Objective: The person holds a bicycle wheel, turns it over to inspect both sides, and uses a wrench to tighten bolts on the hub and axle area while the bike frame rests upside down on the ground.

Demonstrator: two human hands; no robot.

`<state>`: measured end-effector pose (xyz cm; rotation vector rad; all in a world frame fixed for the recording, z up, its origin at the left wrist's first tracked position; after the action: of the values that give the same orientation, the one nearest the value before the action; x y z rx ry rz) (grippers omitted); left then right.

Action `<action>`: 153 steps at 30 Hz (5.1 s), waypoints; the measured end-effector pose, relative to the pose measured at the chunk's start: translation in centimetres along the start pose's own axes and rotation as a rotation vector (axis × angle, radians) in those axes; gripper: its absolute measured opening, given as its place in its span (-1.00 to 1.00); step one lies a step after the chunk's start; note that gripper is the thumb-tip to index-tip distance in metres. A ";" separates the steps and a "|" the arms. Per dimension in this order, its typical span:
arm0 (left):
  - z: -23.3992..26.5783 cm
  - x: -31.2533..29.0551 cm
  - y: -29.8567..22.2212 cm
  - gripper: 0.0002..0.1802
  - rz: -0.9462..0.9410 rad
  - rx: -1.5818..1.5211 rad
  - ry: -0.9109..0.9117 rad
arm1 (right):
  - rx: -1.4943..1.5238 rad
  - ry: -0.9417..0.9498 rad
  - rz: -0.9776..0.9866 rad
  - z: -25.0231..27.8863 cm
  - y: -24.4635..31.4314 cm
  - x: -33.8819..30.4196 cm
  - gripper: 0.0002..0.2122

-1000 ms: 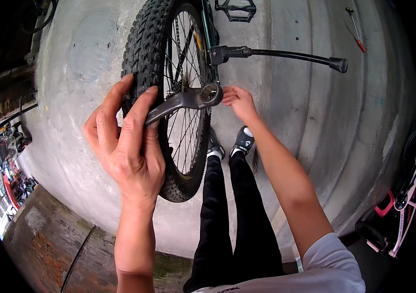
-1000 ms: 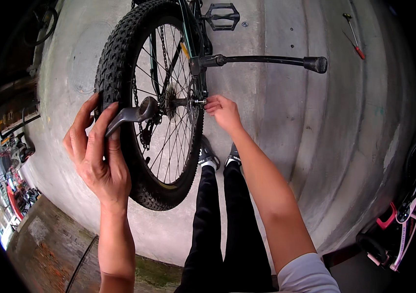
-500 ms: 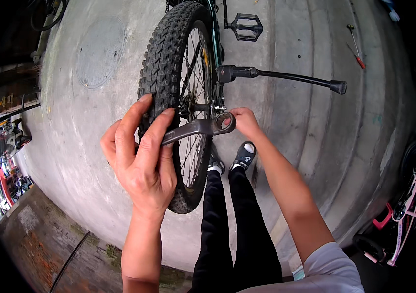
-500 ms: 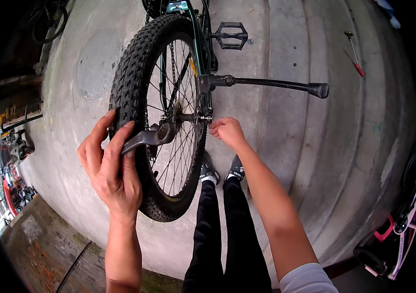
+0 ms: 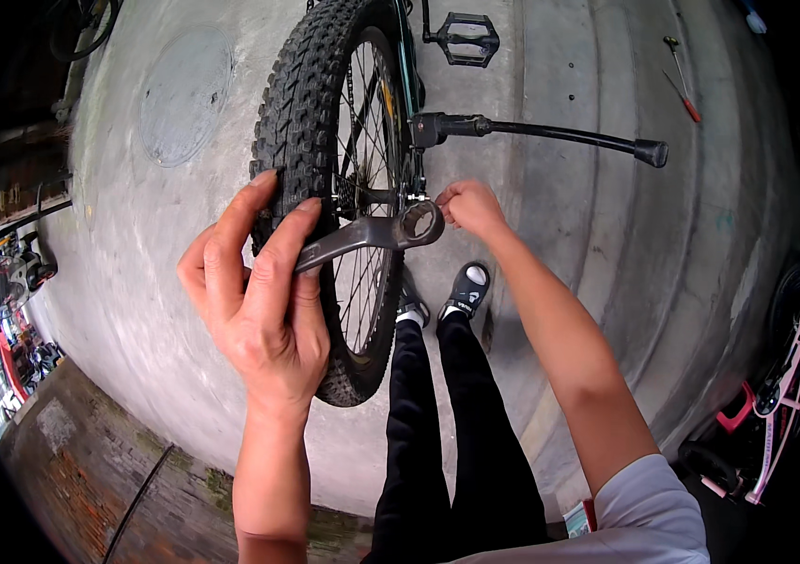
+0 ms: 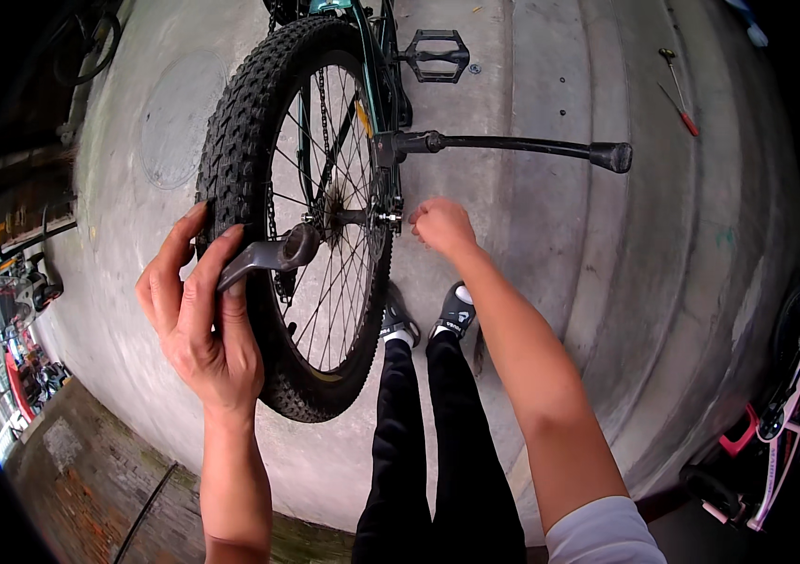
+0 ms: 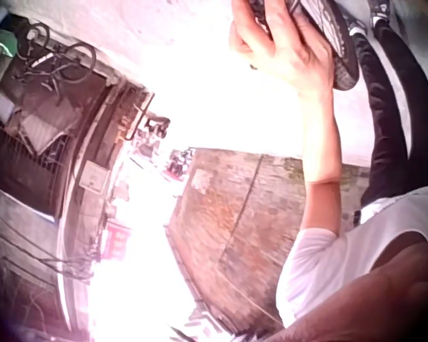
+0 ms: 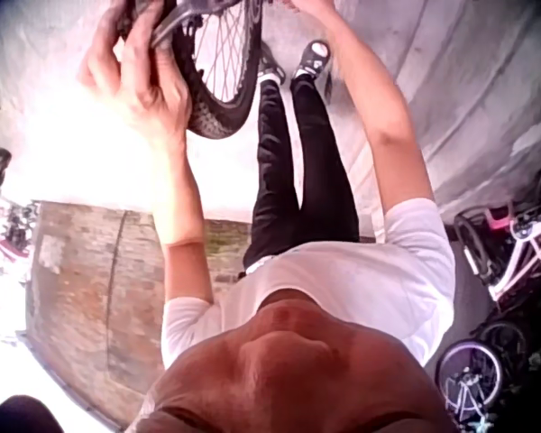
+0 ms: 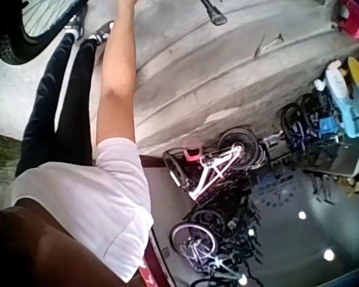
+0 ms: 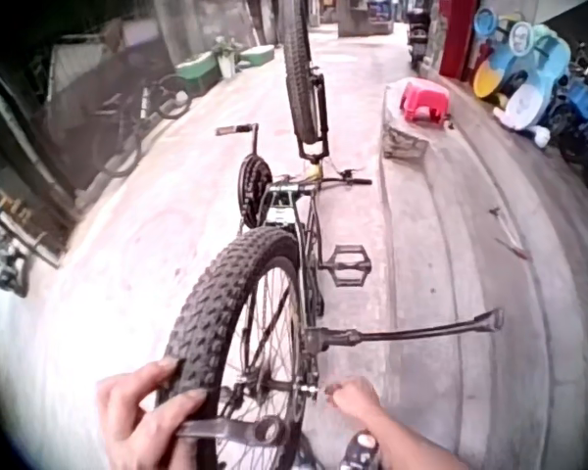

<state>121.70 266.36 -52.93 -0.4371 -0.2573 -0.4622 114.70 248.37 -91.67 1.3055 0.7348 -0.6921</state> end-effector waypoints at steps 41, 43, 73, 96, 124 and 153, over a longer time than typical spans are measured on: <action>-0.2 -0.2 -0.1 -0.68 -0.009 -0.016 0.000 | 0.504 -0.027 -0.057 -5.0 -3.7 3.4 -0.55; 0.0 -0.4 0.3 -0.69 -0.007 -0.015 -0.002 | 0.407 0.002 -0.050 -5.3 -3.4 2.8 -0.56; -0.2 -0.1 -0.1 -0.63 -0.004 -0.009 0.017 | 0.284 -0.231 0.155 -5.2 -5.5 5.4 -0.52; 1.9 -2.2 -1.0 -0.49 -0.068 0.167 -0.072 | 0.317 -0.337 0.181 -4.0 0.5 -4.1 -0.57; -3.1 3.4 -2.2 -0.39 0.085 0.188 0.024 | 0.156 -0.407 0.188 -3.7 -7.0 -4.5 -0.68; -3.6 3.6 -3.4 -0.44 0.000 0.285 0.091 | -0.374 -0.620 0.376 -3.2 -4.6 -5.2 -0.77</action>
<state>123.74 260.61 -53.73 -0.1378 -0.2307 -0.4370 107.65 251.11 -90.50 0.7848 0.0950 -0.5712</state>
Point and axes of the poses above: each hand's wrist, its own x-axis towards the middle knuckle, its own z-axis out of the back of the hand, y = z × x, the point moved 9 cm from there along x, towards the middle knuckle, and after that the axes turned 3 degrees about z, right-handed, at the moved point
